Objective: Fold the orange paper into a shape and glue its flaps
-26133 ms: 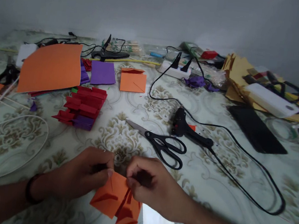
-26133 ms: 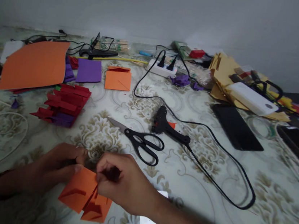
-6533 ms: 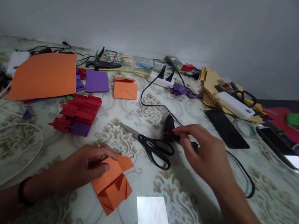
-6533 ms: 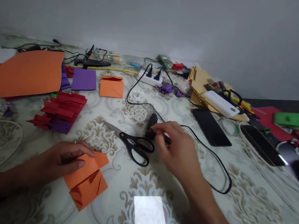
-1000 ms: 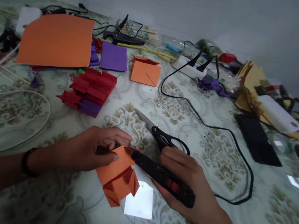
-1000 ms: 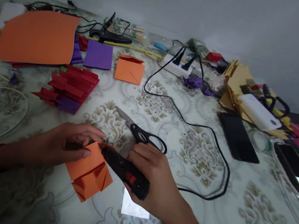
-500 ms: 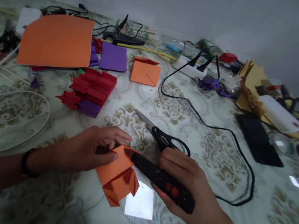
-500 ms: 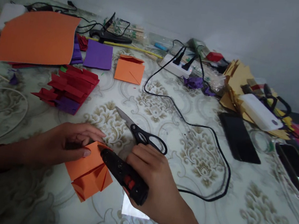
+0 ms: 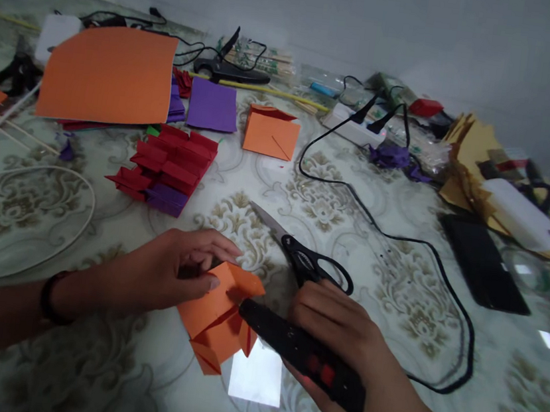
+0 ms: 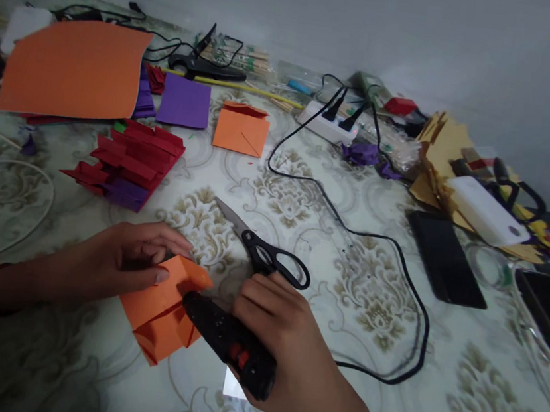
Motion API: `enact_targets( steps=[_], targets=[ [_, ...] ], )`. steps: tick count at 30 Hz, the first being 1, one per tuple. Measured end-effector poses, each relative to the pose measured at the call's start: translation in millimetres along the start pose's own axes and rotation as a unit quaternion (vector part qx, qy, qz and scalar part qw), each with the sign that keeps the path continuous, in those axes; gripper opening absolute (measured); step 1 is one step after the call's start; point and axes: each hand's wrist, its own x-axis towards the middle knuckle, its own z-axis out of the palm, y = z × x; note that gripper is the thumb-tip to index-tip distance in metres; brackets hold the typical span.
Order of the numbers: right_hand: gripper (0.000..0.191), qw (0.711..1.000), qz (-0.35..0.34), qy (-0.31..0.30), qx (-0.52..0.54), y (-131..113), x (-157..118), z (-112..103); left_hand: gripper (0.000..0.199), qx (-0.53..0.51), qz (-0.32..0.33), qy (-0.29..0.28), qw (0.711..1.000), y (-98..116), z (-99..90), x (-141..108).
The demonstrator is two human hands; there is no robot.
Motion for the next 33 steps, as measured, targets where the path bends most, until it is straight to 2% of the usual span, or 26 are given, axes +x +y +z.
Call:
enact_targets(
  steps=[5,8,14,17,21,26,33],
  targets=[
    [0.008,0.993,0.076,0.000,0.090,3,-5,-9,0.032,-0.014,-0.011,0.004,1.000,1,0.3,1],
    [0.012,0.989,0.103,0.004,0.109,5,-8,-12,0.032,-0.034,-0.015,0.008,0.999,0,1.3,2],
    [0.005,0.996,0.055,0.007,0.072,3,-3,-5,0.032,-0.046,-0.020,0.007,0.999,-2,1.6,1],
    [0.007,0.998,0.037,0.014,0.046,0,-1,-2,0.032,-0.038,-0.018,0.013,0.999,-2,1.3,2],
    [0.012,0.997,0.036,0.011,0.068,-2,-5,-4,0.031,-0.028,-0.021,0.014,0.999,-1,1.6,3],
    [0.010,0.988,0.101,0.048,0.108,0,-7,-13,0.031,-0.033,-0.018,0.017,0.999,-3,1.7,2],
    [0.017,0.965,0.215,0.149,-0.003,21,-11,-22,0.032,-0.037,-0.019,0.008,0.999,-4,0.8,2]
  ],
)
